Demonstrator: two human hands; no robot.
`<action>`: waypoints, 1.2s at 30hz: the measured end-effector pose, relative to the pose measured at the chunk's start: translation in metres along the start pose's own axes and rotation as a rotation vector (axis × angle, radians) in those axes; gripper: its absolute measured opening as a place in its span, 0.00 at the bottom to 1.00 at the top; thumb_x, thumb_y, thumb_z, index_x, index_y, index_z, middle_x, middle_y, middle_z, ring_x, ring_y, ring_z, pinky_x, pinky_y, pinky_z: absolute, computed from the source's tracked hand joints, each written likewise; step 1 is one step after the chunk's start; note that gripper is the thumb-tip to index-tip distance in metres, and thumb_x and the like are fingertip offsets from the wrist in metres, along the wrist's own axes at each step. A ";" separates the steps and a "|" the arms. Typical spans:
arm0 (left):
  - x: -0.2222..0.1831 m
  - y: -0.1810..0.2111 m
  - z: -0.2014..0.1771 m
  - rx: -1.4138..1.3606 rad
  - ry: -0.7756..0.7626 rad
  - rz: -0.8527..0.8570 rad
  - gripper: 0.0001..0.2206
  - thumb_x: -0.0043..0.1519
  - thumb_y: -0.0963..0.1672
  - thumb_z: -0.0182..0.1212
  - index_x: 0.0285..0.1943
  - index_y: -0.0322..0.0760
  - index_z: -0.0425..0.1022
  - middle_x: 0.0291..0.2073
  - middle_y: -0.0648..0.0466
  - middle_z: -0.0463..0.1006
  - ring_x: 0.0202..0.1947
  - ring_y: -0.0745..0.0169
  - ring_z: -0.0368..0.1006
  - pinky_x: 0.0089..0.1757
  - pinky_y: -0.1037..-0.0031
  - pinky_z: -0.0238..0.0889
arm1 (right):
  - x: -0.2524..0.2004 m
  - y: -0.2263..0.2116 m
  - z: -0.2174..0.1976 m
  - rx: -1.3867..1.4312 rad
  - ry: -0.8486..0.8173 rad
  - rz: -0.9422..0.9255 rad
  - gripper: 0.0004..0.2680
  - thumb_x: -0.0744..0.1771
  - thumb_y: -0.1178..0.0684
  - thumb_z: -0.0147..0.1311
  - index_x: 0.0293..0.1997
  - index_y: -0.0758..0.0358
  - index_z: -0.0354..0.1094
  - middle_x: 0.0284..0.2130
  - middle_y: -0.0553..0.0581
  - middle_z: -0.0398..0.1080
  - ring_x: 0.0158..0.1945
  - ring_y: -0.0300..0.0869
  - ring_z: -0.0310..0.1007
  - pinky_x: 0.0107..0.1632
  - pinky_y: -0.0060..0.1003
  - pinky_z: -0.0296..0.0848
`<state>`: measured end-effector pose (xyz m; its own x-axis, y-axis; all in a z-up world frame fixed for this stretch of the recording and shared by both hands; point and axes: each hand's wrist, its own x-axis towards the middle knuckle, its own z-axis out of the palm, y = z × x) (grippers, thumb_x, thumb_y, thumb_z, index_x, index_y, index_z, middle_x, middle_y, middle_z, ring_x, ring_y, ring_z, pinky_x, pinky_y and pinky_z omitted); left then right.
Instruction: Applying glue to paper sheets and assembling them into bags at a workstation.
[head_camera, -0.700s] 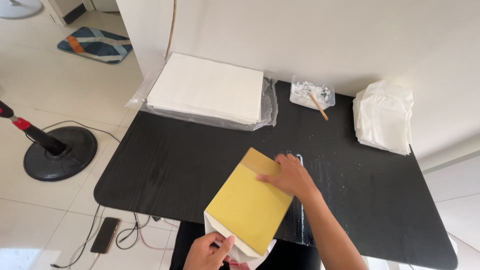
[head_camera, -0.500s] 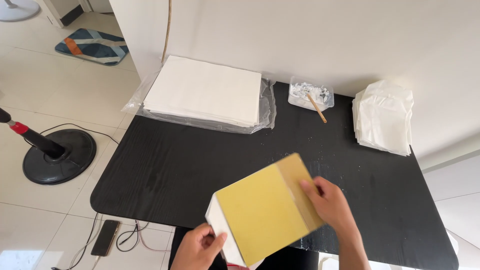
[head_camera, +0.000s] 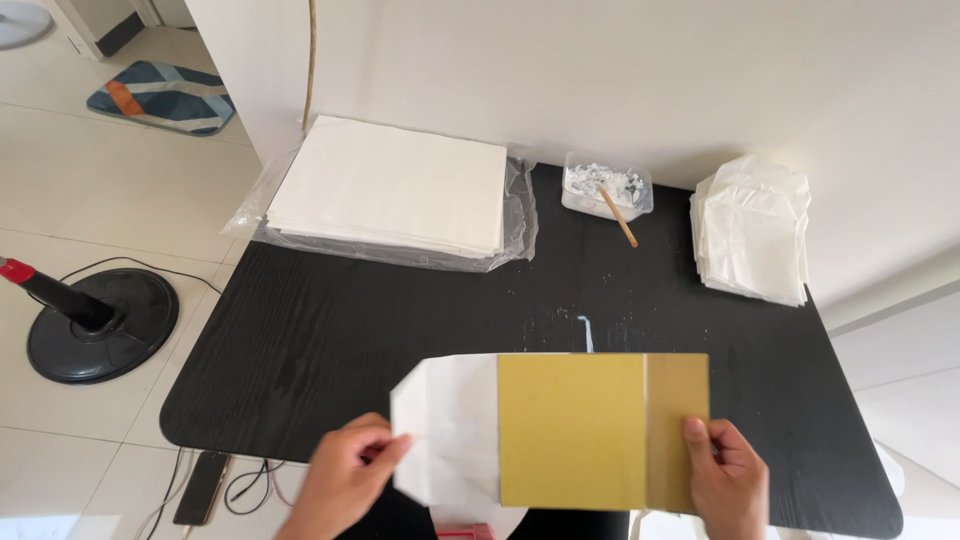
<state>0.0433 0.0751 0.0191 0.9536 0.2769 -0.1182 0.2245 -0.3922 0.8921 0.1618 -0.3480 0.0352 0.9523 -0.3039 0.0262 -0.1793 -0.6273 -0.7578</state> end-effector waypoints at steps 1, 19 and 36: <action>0.000 0.001 -0.011 -0.004 0.003 0.001 0.16 0.59 0.49 0.68 0.22 0.36 0.80 0.23 0.61 0.77 0.24 0.72 0.71 0.34 0.76 0.62 | 0.008 -0.002 -0.003 -0.002 0.000 -0.005 0.14 0.70 0.43 0.57 0.29 0.61 0.71 0.21 0.49 0.64 0.29 0.36 0.58 0.34 0.34 0.58; -0.030 -0.016 -0.092 -0.184 0.440 -0.105 0.09 0.59 0.44 0.68 0.33 0.30 0.82 0.18 0.52 0.79 0.21 0.66 0.68 0.26 0.75 0.57 | 0.101 -0.173 0.138 -0.448 -0.652 -0.412 0.11 0.68 0.38 0.53 0.38 0.49 0.77 0.26 0.45 0.75 0.31 0.35 0.69 0.38 0.35 0.64; 0.074 0.141 0.006 -0.084 -0.268 0.512 0.07 0.57 0.47 0.67 0.30 0.40 0.82 0.26 0.61 0.83 0.27 0.73 0.76 0.33 0.79 0.68 | 0.001 -0.110 0.020 0.444 -0.612 -0.478 0.20 0.65 0.47 0.63 0.62 0.61 0.67 0.42 0.50 0.77 0.45 0.35 0.74 0.50 0.31 0.75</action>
<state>0.1466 0.0348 0.1338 0.9563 -0.1654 0.2410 -0.2850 -0.3440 0.8947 0.1877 -0.2646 0.1055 0.8885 0.4345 0.1477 0.2615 -0.2150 -0.9409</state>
